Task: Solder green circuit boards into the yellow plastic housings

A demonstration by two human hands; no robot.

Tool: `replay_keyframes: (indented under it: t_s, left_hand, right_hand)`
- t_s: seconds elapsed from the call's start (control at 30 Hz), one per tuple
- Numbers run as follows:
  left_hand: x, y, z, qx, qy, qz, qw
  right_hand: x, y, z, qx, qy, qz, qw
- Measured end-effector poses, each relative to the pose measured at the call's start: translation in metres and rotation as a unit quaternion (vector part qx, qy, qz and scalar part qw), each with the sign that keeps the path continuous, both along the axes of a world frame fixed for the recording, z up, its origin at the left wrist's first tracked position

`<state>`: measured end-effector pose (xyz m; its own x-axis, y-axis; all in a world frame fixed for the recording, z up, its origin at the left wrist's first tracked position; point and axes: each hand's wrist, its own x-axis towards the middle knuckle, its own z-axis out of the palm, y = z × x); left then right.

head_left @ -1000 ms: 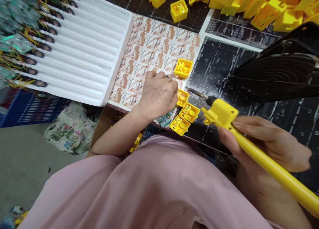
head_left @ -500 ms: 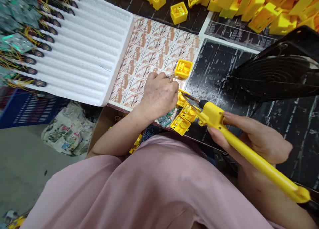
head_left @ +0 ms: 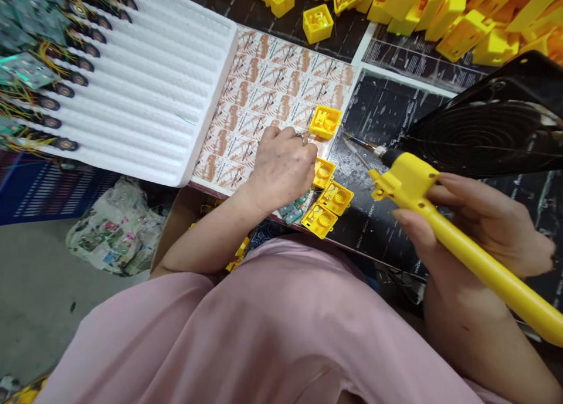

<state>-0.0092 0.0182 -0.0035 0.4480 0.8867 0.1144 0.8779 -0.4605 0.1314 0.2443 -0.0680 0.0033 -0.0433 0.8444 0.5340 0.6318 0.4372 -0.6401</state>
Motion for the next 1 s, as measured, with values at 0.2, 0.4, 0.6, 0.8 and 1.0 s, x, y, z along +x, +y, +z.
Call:
replay_keyframes:
  t_s: [0.2,0.4,0.6,0.8,1.0]
  left_hand:
    - [-0.002,-0.001,0.001,-0.007,-0.010,-0.005,1.000]
    - [-0.057,0.016,0.027,0.027,-0.113,0.080,0.990]
    - [-0.086,0.054,0.021,-0.112,0.018,-0.054,0.992]
    - [-0.084,0.053,0.011,-0.150,0.108,-0.117,0.976]
    - [-0.096,0.057,0.015,-0.212,-0.057,0.004,0.976]
  right_hand:
    - [-0.022,0.048,0.005,0.026,-0.160,0.050,0.986]
    - [-0.029,0.108,-0.016,0.024,-0.188,0.125,0.974]
    - [-0.051,0.149,-0.030,-0.053,-0.191,0.154,0.968]
    - [-0.053,0.135,-0.035,-0.042,-0.176,0.159,0.970]
    - [-0.045,0.104,-0.032,-0.048,-0.187,0.195,0.962]
